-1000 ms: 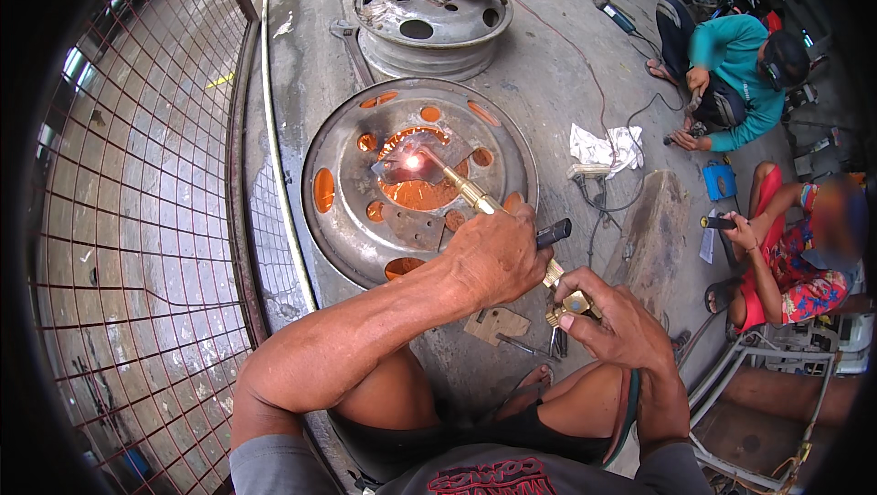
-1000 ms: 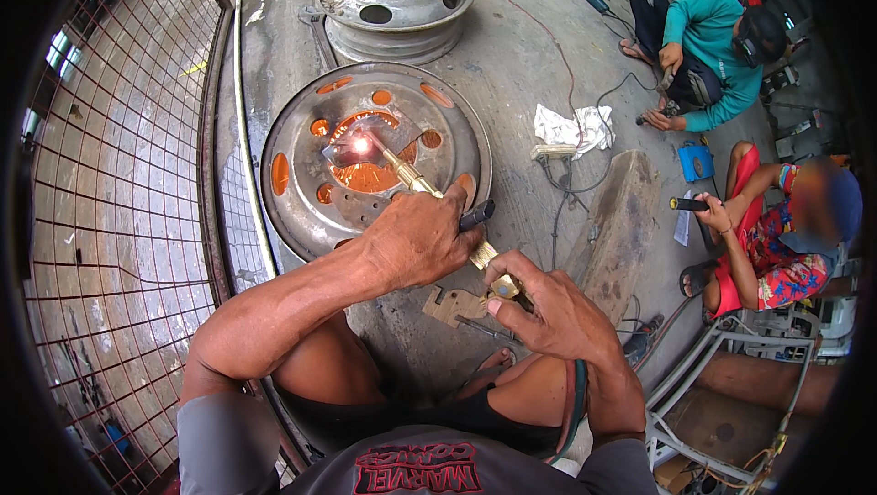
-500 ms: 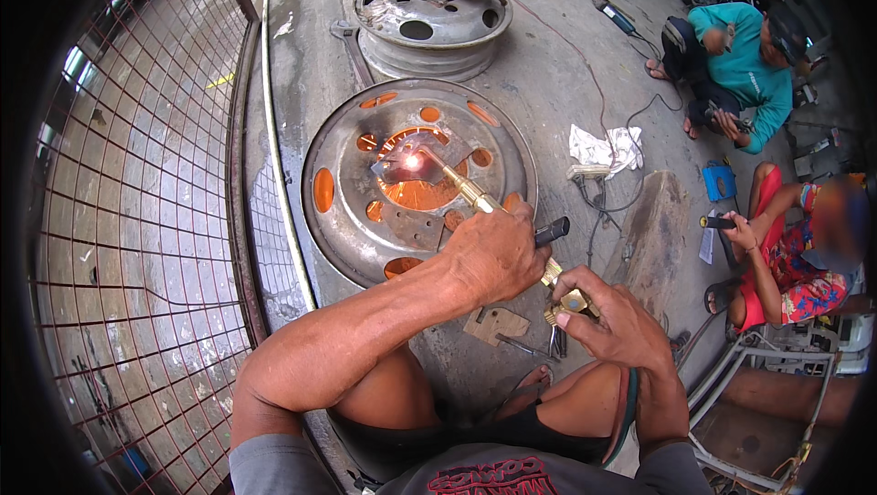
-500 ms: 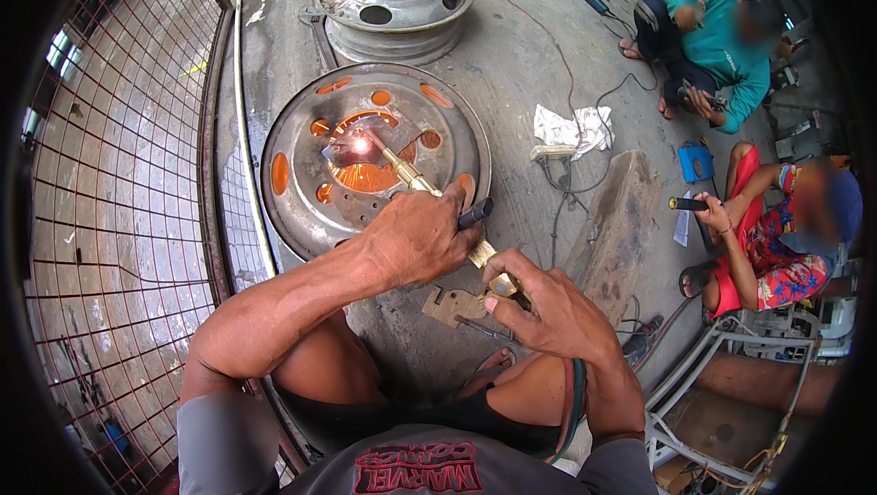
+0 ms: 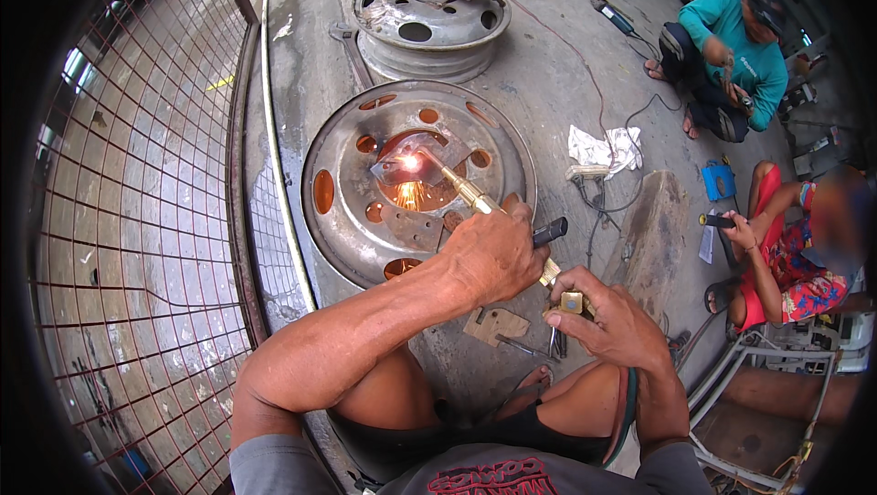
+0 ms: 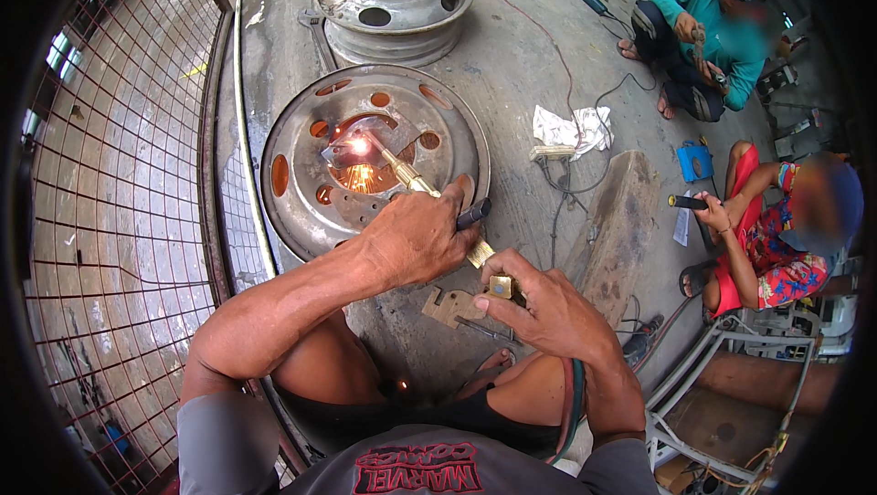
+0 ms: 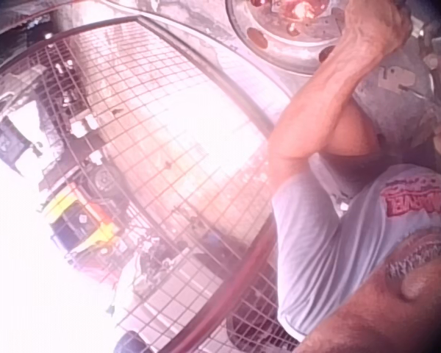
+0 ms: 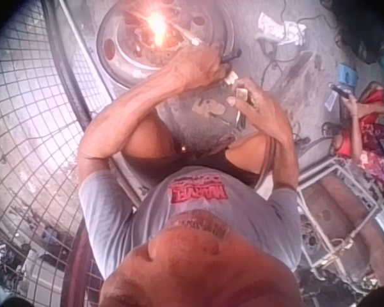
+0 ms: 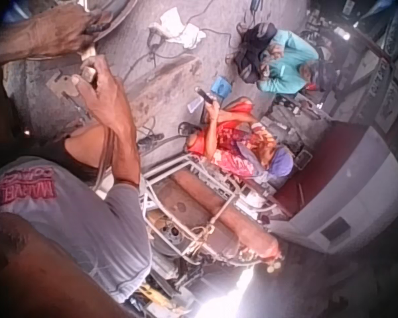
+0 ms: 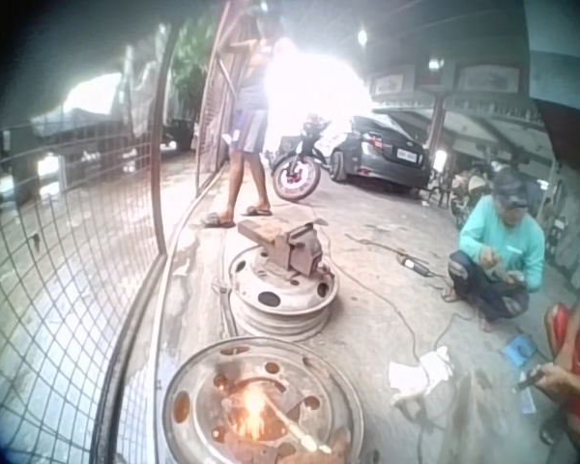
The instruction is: The person uses a welding torch to heat and weld a metal part attached to a car wheel rim. They adjust the torch and reposition the part while seated on the floor in a workshop environment.
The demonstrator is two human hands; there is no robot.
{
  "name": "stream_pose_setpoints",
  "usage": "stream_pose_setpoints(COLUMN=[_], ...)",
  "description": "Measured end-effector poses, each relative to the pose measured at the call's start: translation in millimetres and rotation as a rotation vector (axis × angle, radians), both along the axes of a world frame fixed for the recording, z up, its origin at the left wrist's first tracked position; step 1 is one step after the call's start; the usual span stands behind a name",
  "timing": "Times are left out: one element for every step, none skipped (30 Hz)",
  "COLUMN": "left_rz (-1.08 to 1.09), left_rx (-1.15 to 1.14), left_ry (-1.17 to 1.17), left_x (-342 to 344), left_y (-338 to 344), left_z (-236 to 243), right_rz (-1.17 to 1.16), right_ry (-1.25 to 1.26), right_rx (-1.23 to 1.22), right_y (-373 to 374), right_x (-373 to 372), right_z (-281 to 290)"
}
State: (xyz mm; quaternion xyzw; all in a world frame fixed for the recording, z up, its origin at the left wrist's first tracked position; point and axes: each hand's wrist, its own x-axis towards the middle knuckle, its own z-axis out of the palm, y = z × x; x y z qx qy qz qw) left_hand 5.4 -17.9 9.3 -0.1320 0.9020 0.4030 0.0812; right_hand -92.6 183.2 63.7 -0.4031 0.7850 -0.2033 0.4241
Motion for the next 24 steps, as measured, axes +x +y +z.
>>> stream_pose_setpoints(left_rz=[-0.004,-0.002,0.000,0.001,0.006,0.010,0.014,0.011,0.009,0.006,0.010,0.014,0.018,0.016,0.014,0.012,0.010,0.009,0.007,0.013,0.018,0.024,0.022,0.020], left_rx=[0.001,-0.008,-0.016,-0.025,-0.026,-0.028,-0.030,-0.029,-0.027,-0.026,-0.022,-0.018,-0.013,-0.016,-0.018,-0.021,-0.022,-0.024,-0.025,-0.024,-0.022,-0.021,-0.017,-0.013], left_ry=[0.002,0.025,0.048,0.071,0.080,0.090,0.099,0.099,0.099,0.100,0.092,0.084,0.076,0.079,0.081,0.084,0.082,0.080,0.078,0.082,0.086,0.090,0.083,0.075], left_x=[0,0,0,1,1,1,1,1,1,1,0,0,0,0,0,0,0,0,0,0,0,0,0,0], left_y=[0,0,1,1,2,2,2,2,2,2,3,3,3,3,3,3,3,2,2,2,3,3,3,3], left_z=[0,-3,-7,-11,-12,-13,-13,-13,-13,-13,-12,-12,-12,-12,-13,-13,-13,-13,-12,-13,-14,-15,-14,-14], right_rz=[0.000,0.002,0.003,0.003,0.003,0.004,0.005,0.005,0.006,0.007,0.008,0.010,0.011,0.012,0.011,0.010,0.009,0.007,0.005,0.002,0.001,0.001,0.000,-0.001], right_ry=[0.000,-0.001,0.000,0.000,0.001,0.003,0.006,0.008,0.008,0.009,0.010,0.009,0.009,0.008,0.010,0.011,0.012,0.008,0.004,0.001,-0.001,-0.002,-0.004,-0.004], right_rx=[-0.012,-0.026,-0.017,-0.009,0.000,-0.007,-0.014,-0.021,-0.020,-0.019,-0.017,-0.016,-0.015,-0.013,-0.014,-0.015,-0.016,-0.010,-0.004,0.002,0.000,-0.001,-0.002,0.000], right_y=[1,1,0,0,-1,0,0,0,0,1,1,1,1,1,0,0,-1,-1,-2,-2,-1,-1,-1,-1], right_x=[0,0,0,1,1,1,1,1,1,1,1,1,1,1,1,1,2,2,2,2,2,1,1,1], right_z=[-1,-1,-1,0,0,0,-1,-1,-1,-1,-1,-1,0,0,0,1,1,1,2,2,2,1,1,1])
